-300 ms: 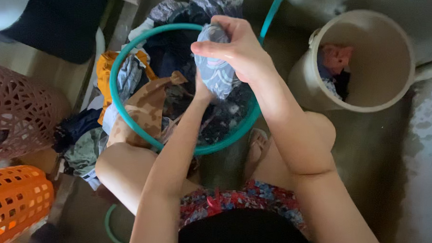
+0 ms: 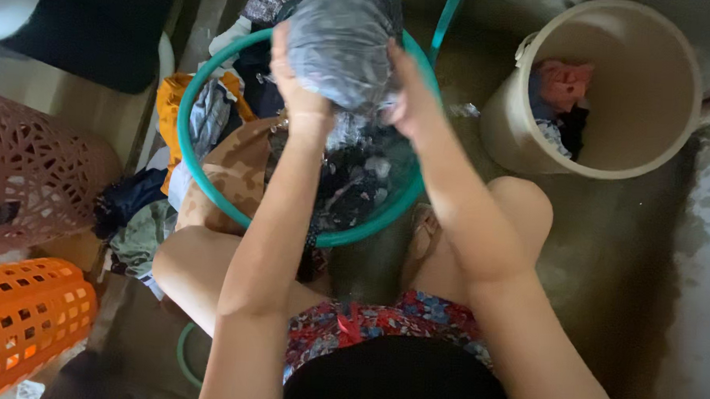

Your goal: The person washes various items of clothing by hand in a basin of soapy water, scrubbing, squeezing, and rinsing the garments.

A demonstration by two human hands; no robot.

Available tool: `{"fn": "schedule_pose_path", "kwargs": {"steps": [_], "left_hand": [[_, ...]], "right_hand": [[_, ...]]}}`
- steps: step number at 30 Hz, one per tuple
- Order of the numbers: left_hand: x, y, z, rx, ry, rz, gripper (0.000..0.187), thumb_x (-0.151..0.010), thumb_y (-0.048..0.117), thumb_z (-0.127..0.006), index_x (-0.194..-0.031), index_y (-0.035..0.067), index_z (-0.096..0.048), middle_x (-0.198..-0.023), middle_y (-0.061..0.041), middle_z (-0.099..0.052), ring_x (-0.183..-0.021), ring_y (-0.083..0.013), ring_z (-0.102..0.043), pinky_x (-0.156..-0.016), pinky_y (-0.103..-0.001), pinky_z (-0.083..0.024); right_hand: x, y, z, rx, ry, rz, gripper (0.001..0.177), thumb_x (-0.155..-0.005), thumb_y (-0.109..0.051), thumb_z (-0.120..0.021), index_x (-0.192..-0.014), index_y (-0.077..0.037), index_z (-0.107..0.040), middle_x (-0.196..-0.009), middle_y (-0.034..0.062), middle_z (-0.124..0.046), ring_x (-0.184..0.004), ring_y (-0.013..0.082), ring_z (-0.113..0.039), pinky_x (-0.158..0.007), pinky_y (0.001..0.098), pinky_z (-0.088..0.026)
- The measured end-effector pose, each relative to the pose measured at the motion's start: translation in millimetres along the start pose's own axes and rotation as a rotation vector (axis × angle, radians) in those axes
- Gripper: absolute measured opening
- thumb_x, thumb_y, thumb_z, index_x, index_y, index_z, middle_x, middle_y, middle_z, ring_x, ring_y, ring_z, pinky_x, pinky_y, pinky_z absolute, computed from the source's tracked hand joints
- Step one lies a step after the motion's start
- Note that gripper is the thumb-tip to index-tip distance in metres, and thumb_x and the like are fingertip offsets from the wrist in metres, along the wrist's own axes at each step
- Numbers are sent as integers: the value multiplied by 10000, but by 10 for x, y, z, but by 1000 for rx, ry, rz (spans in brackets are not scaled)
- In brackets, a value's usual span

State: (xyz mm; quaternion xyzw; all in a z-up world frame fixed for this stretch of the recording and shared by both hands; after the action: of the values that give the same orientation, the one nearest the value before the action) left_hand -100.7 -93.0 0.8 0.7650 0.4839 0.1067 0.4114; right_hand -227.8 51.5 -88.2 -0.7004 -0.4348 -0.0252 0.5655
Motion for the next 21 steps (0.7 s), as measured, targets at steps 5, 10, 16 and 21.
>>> {"fn": "schedule_pose_path", "kwargs": {"steps": [5,10,16,21], "left_hand": [[212,-138,-233,100,-155,49,245,-1040,-7,-605,-1270,55,-550,-1205,-74,-647,-1126,-189,-624,-1006,-371,-547],[282,140,194,-118,-383,192,590,-965,127,-729,-1467,43,-431,-1404,-145,-581,-1267,-258,-576,-1105,-424,-502],[808,189,350,332,-494,623,847,-875,511,-665,-1549,96,-365,-1501,-106,-546,-1378,-280,-561,-1176,-476,-466],[388,-30,678,461,-230,612,606,-1035,458,-575,-1433,2,-599,-1273,-175,-699,-1137,-281,-677,-1048,-419,-538]], "right_hand": [[161,93,-733,-608,-586,39,722,-943,-647,-550,-1432,-116,-545,-1432,121,-587,-1274,321,-601,-1055,557,-492],[243,-454,-536,-465,-494,377,629,-974,-534,-695,-1321,-15,-615,-1256,149,-685,-1153,306,-685,-1053,497,-563],[958,-766,-872,297,-353,973,363,-826,-207,-879,-1083,-53,-673,-1042,96,-713,-986,259,-731,-923,435,-610],[925,-180,-1138,152,-607,587,290,-876,-176,-821,-1062,-50,-638,-986,83,-684,-932,220,-658,-858,395,-553]]}}
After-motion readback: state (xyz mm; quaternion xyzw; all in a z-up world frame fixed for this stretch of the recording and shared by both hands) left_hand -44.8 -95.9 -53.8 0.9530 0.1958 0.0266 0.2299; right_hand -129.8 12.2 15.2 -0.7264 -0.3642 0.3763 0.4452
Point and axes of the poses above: each hand's wrist, its own x-axis away from the middle knuckle, its own z-axis out of the back of the hand, y = z × x, the point moved 9 cm from there along -x, towards the middle knuckle
